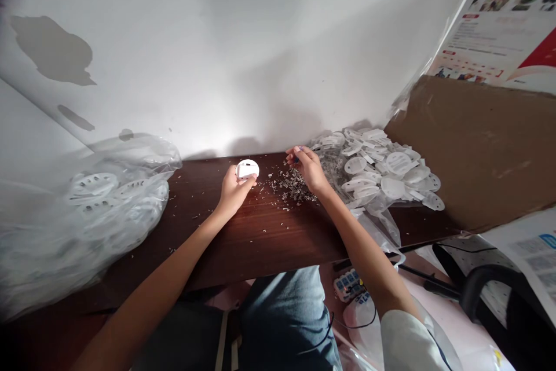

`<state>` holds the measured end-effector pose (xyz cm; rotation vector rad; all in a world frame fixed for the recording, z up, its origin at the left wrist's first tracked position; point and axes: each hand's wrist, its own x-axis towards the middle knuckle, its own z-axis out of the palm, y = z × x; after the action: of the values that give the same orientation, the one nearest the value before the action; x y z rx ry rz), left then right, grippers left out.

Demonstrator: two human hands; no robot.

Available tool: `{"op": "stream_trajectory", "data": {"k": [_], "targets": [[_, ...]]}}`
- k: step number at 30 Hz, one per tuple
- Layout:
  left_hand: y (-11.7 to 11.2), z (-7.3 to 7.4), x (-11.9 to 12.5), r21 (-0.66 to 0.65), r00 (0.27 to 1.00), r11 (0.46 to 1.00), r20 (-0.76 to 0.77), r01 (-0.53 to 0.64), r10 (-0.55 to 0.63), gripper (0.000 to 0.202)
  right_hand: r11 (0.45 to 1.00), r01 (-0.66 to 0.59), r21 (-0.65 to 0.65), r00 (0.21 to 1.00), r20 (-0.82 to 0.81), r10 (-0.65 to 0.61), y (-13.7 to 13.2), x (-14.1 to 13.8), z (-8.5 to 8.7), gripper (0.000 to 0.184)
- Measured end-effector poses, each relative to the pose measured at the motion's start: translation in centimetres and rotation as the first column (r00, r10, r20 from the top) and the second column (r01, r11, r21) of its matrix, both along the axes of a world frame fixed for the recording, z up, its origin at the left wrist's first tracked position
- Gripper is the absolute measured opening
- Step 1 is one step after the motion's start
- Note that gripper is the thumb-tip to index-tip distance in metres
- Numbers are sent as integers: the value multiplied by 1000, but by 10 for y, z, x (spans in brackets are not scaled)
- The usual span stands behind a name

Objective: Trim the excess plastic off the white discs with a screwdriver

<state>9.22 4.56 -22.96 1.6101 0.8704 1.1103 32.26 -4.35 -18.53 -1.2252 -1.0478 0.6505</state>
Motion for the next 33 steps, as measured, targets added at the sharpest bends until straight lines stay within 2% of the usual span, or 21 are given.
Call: {"op": "stream_trajectory", "data": {"k": [3, 6, 9, 14, 17, 19, 22, 26, 29, 33], "targets": [[-3, 3, 0, -4, 1000, 1000, 7, 2, -2, 35, 998, -8, -61, 976, 215, 21, -4, 4, 2, 38], [-6, 4, 0, -31, 1000, 999, 26, -8, 9, 35, 979, -32, -200, 838, 529, 135, -6, 6, -1, 26], [-6, 3, 0, -44, 999, 999, 44, -13, 15, 32, 959, 1, -284, 709, 676, 200, -4, 5, -9, 12], [-2, 1, -2, -16, 999, 1000, 25, -22, 23, 25, 944, -51, -325, 638, 717, 282, 2, 8, -16, 15], [-3, 2, -3, 86, 999, 996, -39, -13, 16, 16, 946, -79, -314, 623, 726, 293, 3, 4, -16, 17], [-5, 2, -3, 168, 999, 986, -42, -7, 14, 14, 960, -63, -271, 626, 738, 250, 3, -2, -15, 17], [-8, 2, -2, 293, 999, 956, -23, -19, 27, 17, 973, -47, -227, 600, 772, 209, 3, -12, -17, 15], [-11, 3, -2, 420, 997, 908, -68, -14, 47, 20, 967, -39, -251, 552, 801, 231, 2, -19, -22, 12], [-11, 2, -2, 467, 992, 884, -108, -1, 59, 19, 961, -17, -277, 541, 806, 242, 2, -20, -24, 8], [-6, -5, -2, 476, 988, 879, -121, -24, 93, 18, 956, -19, -294, 529, 808, 259, 3, -20, -23, 5]]}}
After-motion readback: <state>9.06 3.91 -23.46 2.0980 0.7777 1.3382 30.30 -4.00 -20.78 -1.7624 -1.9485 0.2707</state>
